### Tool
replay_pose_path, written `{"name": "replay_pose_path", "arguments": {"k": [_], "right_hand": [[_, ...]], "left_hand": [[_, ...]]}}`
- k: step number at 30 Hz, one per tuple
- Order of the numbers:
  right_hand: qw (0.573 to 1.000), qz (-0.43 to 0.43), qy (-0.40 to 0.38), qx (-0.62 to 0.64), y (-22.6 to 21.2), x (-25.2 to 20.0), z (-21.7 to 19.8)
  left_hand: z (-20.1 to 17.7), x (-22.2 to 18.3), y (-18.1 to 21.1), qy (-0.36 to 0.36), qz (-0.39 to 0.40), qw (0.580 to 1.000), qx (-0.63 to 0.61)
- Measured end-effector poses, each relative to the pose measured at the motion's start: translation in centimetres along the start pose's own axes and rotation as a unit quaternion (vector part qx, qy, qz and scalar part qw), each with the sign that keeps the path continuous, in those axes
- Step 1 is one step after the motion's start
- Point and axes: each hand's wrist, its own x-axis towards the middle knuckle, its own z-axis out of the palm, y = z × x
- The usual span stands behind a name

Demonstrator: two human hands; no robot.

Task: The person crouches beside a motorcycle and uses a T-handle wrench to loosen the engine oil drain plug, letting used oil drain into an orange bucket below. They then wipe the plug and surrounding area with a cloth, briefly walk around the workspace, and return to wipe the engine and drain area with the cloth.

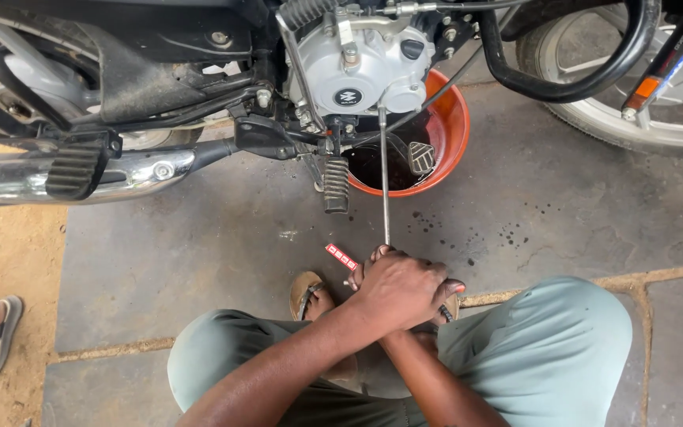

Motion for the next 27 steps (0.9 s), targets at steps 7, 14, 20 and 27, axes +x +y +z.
{"name": "replay_pose_path", "arguments": {"k": [7, 14, 20, 27], "right_hand": [[0.945, -0.064, -0.020, -0.321, -2.7, -3.6, -5.3], [0.792, -0.189, -0.108, -0.570, -0.7, 3.4, -11.3], [0.627, -0.290, -0.089, -0.717, 5.5, 8.1, -12.2], [0.762, -0.266, 0.082, -0.584, 6.4, 7.4, -12.5]], "left_hand": [[0.4, 0.0, -0.5, 0.069, 0.007, 0.994, -0.081], [1.7, 0.8, -1.4, 0.103, 0.025, 0.990, -0.092], [12.1, 1.4, -7.0, 0.326, -0.097, 0.659, -0.670], [5.8, -1.7, -8.7, 0.348, 0.045, 0.704, -0.617]]}}
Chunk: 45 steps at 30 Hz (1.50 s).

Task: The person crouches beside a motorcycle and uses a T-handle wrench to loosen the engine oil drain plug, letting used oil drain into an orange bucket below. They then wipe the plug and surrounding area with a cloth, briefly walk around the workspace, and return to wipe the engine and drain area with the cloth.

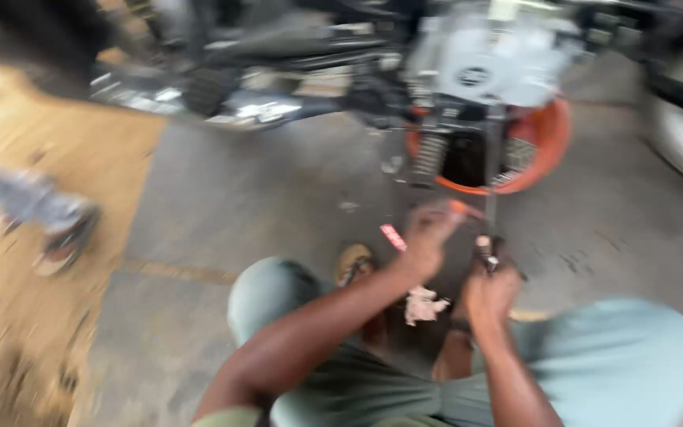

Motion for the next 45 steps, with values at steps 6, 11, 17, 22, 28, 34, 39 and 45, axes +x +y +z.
{"name": "replay_pose_path", "arguments": {"k": [6, 11, 17, 22, 28, 34, 39, 45], "right_hand": [[0.794, 0.193, -0.001, 0.577, -0.5, -1.4, -1.6], [0.770, 0.187, 0.012, 0.610, 1.3, 0.5, -2.0], [0.744, 0.203, 0.002, 0.637, 1.7, 2.0, -2.1], [0.698, 0.230, -0.011, 0.677, 1.2, 2.3, -1.7], [0.613, 0.293, -0.001, 0.733, 0.3, 1.6, -1.8], [0.611, 0.293, -0.011, 0.735, 0.2, 2.4, -1.9], [0.538, 0.318, -0.044, 0.779, 0.4, 2.5, -2.2], [0.298, 0.227, 0.163, 0.913, 15.2, 1.1, 13.1]], "left_hand": [[2.1, 1.9, -2.8, -0.042, -0.221, 0.974, 0.025], [4.8, 3.0, -4.8, -0.123, -0.203, 0.970, 0.058], [5.0, 3.7, -5.9, -0.121, -0.203, 0.968, 0.084], [5.4, 4.4, -3.6, -0.105, -0.210, 0.966, 0.105], [5.1, 3.5, -4.1, -0.117, -0.222, 0.956, 0.155], [6.0, 4.3, -2.3, -0.112, -0.246, 0.956, 0.115], [6.3, 4.2, -1.6, -0.115, -0.239, 0.958, 0.112], [9.1, 2.6, 2.3, -0.144, 0.167, 0.772, 0.596]]}}
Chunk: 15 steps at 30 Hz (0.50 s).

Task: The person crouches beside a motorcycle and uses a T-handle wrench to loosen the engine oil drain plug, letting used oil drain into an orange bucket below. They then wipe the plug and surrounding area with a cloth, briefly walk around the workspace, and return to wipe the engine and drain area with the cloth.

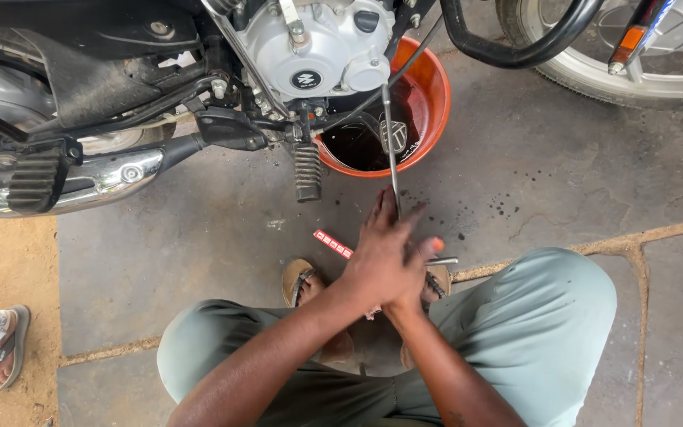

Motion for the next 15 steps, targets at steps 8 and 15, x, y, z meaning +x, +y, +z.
{"name": "replay_pose_path", "arguments": {"k": [8, 15], "right_hand": [[0.869, 0.193, -0.407, -0.207, 1.5, -8.4, 11.5], [0.831, 0.047, -0.178, -0.525, -1.0, -6.4, 11.0]], "left_hand": [[0.8, 0.0, 4.1, -0.240, 0.002, 0.970, -0.037], [1.0, 0.0, 2.3, -0.134, 0.038, 0.987, -0.079]]}}
